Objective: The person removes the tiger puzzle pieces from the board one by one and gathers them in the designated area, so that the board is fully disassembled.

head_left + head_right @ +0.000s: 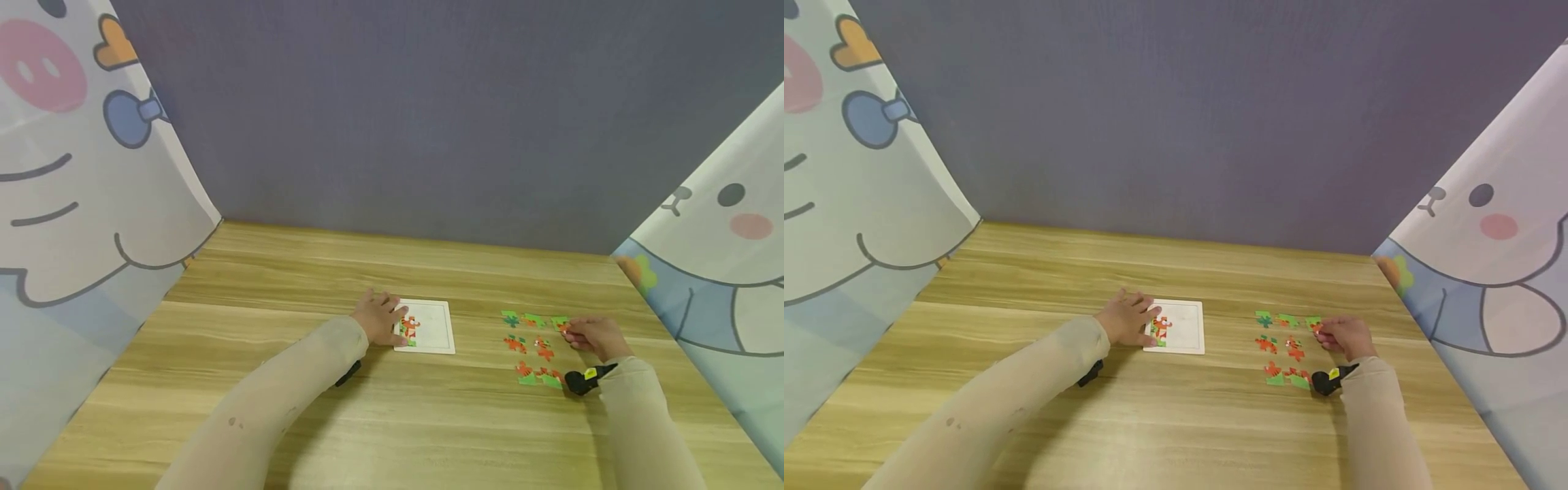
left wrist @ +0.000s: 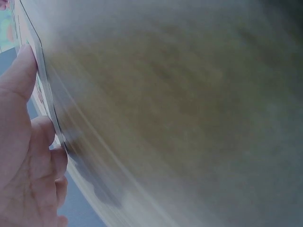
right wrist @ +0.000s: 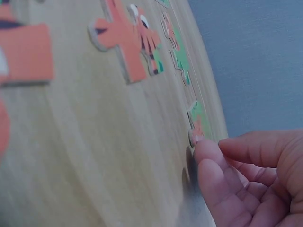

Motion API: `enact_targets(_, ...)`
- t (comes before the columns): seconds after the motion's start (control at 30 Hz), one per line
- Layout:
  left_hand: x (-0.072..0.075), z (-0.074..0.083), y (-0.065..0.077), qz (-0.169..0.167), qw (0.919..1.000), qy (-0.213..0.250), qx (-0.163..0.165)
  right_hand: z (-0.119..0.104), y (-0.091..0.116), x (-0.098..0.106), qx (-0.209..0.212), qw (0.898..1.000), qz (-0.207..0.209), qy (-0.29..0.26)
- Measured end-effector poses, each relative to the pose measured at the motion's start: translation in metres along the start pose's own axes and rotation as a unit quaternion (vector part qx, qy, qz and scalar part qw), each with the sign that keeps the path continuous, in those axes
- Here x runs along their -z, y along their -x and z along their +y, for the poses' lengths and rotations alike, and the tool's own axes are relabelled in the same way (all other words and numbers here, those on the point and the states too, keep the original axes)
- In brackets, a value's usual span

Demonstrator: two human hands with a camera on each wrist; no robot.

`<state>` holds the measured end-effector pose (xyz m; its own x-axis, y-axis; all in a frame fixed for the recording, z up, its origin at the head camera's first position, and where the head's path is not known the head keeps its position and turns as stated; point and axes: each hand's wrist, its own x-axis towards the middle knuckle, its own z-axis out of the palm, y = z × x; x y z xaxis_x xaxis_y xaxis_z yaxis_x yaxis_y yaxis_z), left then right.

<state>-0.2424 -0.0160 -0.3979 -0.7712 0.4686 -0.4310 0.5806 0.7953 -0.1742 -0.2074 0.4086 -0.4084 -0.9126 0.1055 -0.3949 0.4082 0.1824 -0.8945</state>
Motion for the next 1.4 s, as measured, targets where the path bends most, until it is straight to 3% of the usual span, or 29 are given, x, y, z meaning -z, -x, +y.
enact_targets(0.2, 0.000, -0.001, 0.000, 0.002, 0.9999, 0.013, -0.001, -0.002, 0.004, 0.000, 0.003, 1.000, 0.009, -0.010)
enact_targets(0.4, -0.002, -0.002, 0.000, 0.005, 0.9993, 0.036, -0.003, -0.009, 0.004, -0.014, 0.034, 0.998, 0.017, 0.040)
enact_targets(0.63, -0.005, -0.003, 0.000, 0.009, 0.9969, 0.078, -0.005, -0.024, -0.003, -0.052, 0.076, 0.994, -0.010, 0.081)
enact_targets(0.77, -0.006, -0.003, -0.001, 0.009, 0.9974, 0.072, -0.001, -0.035, -0.009, -0.084, 0.102, 0.986, -0.031, 0.126)
enact_targets(0.9, -0.006, -0.001, 0.000, 0.011, 0.9986, 0.051, 0.000, -0.044, -0.012, -0.114, 0.142, 0.971, -0.079, 0.177)
enact_targets(1.07, -0.005, 0.001, 0.001, 0.013, 0.9989, 0.044, 0.003, -0.052, -0.015, -0.145, 0.203, 0.938, -0.139, 0.246)
enact_targets(1.2, -0.005, -0.001, 0.001, 0.017, 0.9992, 0.033, 0.010, -0.056, -0.018, -0.166, 0.229, 0.917, -0.159, 0.284)
enact_targets(1.4, -0.006, -0.004, 0.000, 0.023, 0.9993, 0.023, 0.019, -0.059, -0.019, -0.190, 0.249, 0.897, -0.175, 0.320)
